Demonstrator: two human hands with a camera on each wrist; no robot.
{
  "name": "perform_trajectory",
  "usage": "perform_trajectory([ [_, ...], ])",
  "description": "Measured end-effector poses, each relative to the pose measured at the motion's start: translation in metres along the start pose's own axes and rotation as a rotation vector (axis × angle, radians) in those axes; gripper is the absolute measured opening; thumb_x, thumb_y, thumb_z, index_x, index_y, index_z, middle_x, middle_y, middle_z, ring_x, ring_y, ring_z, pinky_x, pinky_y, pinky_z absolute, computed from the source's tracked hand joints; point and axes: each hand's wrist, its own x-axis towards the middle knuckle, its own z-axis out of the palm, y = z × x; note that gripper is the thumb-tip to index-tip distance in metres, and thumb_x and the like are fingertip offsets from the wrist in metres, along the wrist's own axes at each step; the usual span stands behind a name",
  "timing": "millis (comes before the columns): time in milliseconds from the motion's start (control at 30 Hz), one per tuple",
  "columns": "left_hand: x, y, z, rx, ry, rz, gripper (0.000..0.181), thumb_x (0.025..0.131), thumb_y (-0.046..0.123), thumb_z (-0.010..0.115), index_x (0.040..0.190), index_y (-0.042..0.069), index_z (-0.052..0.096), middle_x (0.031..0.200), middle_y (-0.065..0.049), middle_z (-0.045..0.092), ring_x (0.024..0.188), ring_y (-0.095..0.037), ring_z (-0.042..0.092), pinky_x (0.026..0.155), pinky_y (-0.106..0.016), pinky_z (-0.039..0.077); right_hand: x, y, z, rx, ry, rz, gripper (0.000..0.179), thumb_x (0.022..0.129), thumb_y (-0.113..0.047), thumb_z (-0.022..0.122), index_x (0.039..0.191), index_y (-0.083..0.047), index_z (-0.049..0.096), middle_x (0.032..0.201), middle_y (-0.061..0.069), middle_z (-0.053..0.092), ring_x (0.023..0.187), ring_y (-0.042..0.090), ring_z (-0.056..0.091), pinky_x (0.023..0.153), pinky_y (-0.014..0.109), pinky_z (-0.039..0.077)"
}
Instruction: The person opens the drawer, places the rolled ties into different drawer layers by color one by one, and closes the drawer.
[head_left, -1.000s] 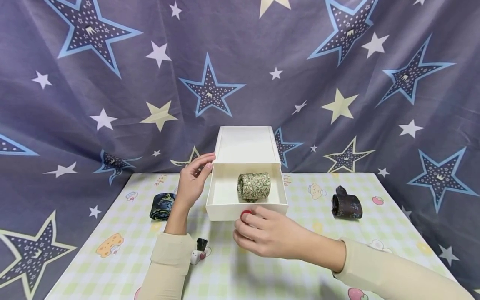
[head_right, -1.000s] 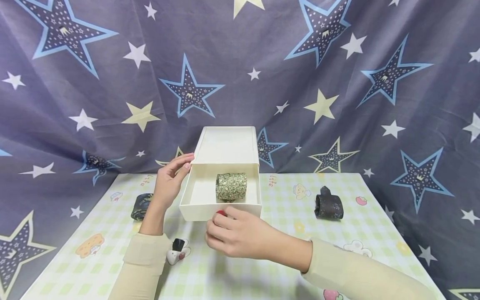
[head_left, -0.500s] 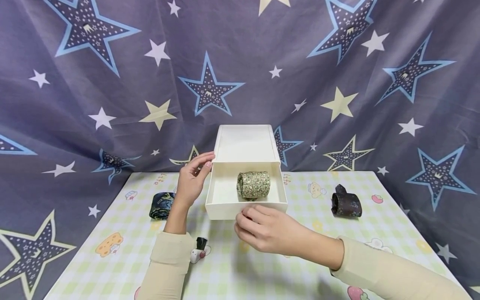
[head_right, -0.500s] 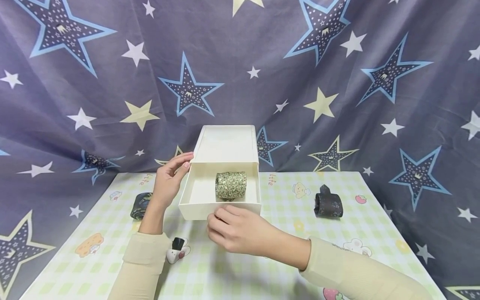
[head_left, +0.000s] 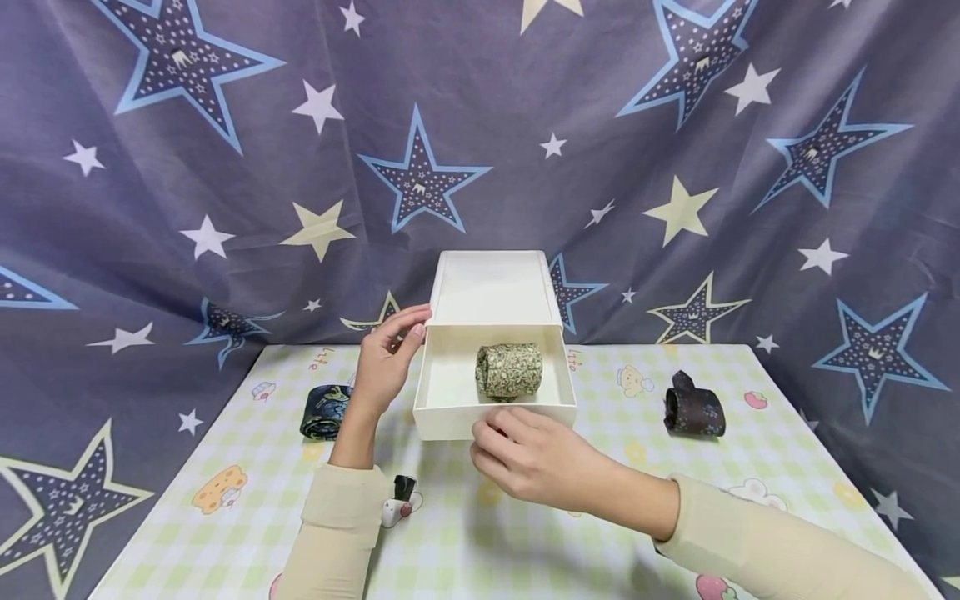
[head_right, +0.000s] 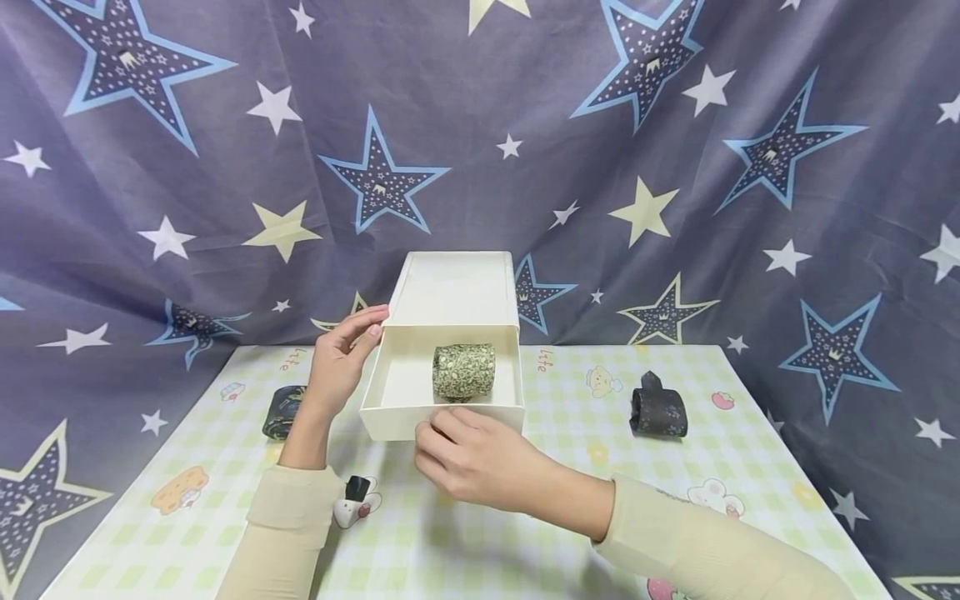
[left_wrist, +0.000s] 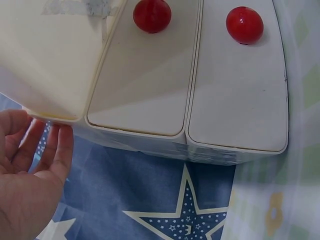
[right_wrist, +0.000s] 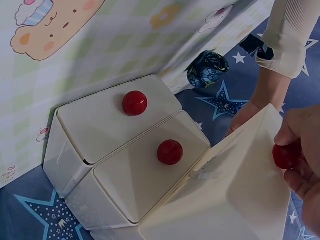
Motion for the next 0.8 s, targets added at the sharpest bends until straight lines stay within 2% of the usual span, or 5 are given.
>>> perform_trajectory([
  [300,0.004,-0.027,-0.003,0.009,0.012,0.005,0.027,0.102,0.003,0.061,0.126,-0.005,0.069,0.14,-0.019,0.061,0.114,-0.01,0.063,0.086,-0.02,0.055,0.002,0.004,-0.001,0.005,0.012,0.0,0.037,0.108,0.0,0.034,0.093,-0.007,0.068,0.102,0.007,0.062,0.089,0.021,0.058,0.077,0.029,0.052],
  [533,0.003,-0.029,-0.004,0.002,0.007,0.023,0.027,0.102,0.011,0.064,0.125,0.0,0.072,0.138,-0.012,0.064,0.11,-0.014,0.065,0.085,-0.022,0.057,-0.001,0.007,0.0,0.009,-0.013,0.011,0.033,0.108,0.0,0.038,0.098,-0.006,0.069,0.105,0.008,0.063,0.092,0.022,0.058,0.078,0.03,0.052],
  [800,0.004,-0.03,-0.003,0.009,0.013,0.014,0.026,0.102,0.006,0.063,0.126,-0.002,0.071,0.139,-0.015,0.063,0.11,-0.009,0.065,0.086,-0.023,0.057,-0.001,0.011,0.003,0.015,-0.038,0.023,0.031,0.108,0.0,0.04,0.098,-0.006,0.069,0.105,0.008,0.062,0.092,0.021,0.057,0.078,0.028,0.052],
])
